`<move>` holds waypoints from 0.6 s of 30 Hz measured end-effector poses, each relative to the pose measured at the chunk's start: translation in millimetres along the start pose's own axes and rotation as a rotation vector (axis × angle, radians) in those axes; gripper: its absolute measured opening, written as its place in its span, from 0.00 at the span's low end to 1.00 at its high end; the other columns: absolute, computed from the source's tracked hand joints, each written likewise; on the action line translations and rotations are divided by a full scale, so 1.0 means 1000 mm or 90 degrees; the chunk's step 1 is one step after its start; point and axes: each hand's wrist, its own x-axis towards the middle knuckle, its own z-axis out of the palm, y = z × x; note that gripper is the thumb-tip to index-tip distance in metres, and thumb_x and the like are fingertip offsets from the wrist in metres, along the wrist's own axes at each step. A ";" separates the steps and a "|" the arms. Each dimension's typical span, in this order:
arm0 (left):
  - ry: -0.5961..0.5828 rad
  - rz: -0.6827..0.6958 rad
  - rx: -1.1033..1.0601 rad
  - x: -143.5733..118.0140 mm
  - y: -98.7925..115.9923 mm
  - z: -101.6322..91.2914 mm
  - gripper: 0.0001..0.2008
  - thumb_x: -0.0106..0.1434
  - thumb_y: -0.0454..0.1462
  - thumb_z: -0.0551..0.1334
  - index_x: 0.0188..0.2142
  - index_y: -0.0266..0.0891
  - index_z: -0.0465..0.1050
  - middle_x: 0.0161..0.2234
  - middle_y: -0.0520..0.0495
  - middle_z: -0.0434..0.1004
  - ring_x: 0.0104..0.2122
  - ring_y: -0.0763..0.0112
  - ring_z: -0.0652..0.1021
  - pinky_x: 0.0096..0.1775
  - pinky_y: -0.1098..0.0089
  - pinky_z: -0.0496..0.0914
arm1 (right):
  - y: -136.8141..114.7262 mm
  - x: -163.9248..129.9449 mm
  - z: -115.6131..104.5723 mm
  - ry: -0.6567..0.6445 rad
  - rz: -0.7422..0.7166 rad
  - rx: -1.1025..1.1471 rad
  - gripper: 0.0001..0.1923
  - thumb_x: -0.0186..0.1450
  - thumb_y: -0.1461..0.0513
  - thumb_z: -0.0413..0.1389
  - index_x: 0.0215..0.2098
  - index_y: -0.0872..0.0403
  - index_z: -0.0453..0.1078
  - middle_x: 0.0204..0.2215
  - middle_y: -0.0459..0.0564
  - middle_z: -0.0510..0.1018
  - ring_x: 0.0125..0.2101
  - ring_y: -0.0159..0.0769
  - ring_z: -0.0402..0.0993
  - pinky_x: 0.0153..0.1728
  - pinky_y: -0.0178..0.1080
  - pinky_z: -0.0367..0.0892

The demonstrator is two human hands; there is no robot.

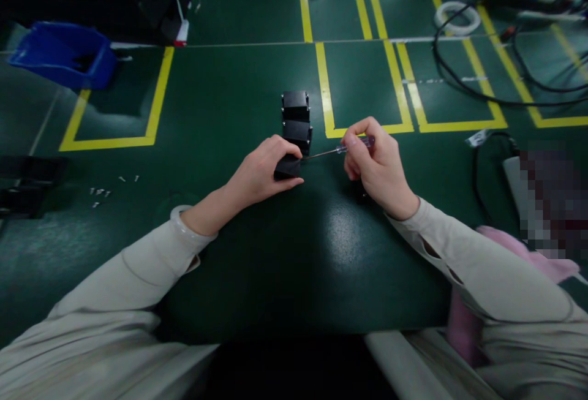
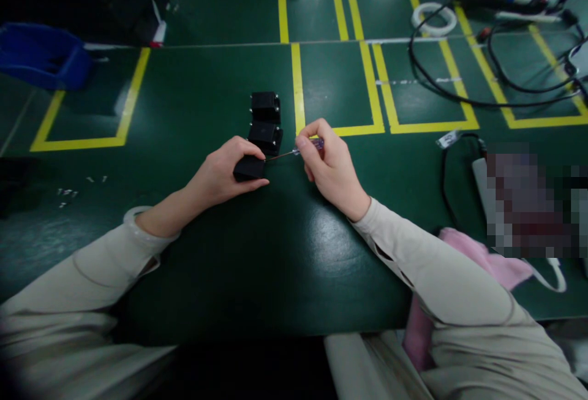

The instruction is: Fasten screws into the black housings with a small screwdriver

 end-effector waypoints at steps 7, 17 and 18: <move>-0.005 -0.009 -0.002 0.000 0.000 0.000 0.17 0.63 0.40 0.68 0.48 0.39 0.67 0.47 0.43 0.74 0.47 0.61 0.75 0.48 0.62 0.71 | -0.001 -0.001 0.001 0.003 -0.012 0.012 0.12 0.71 0.50 0.56 0.39 0.47 0.62 0.17 0.36 0.62 0.14 0.26 0.59 0.14 0.35 0.53; 0.006 -0.004 -0.005 0.000 0.000 0.000 0.17 0.63 0.40 0.68 0.48 0.38 0.68 0.46 0.43 0.74 0.46 0.61 0.76 0.48 0.62 0.71 | -0.003 0.000 0.001 0.000 0.002 -0.016 0.11 0.73 0.54 0.54 0.34 0.49 0.61 0.14 0.36 0.62 0.13 0.26 0.58 0.15 0.35 0.52; 0.004 -0.008 -0.005 0.000 0.000 0.000 0.17 0.63 0.40 0.68 0.48 0.39 0.67 0.46 0.43 0.74 0.46 0.61 0.76 0.48 0.62 0.71 | -0.003 0.000 0.001 0.002 -0.001 -0.022 0.11 0.73 0.54 0.53 0.34 0.49 0.61 0.13 0.35 0.61 0.12 0.26 0.57 0.15 0.35 0.51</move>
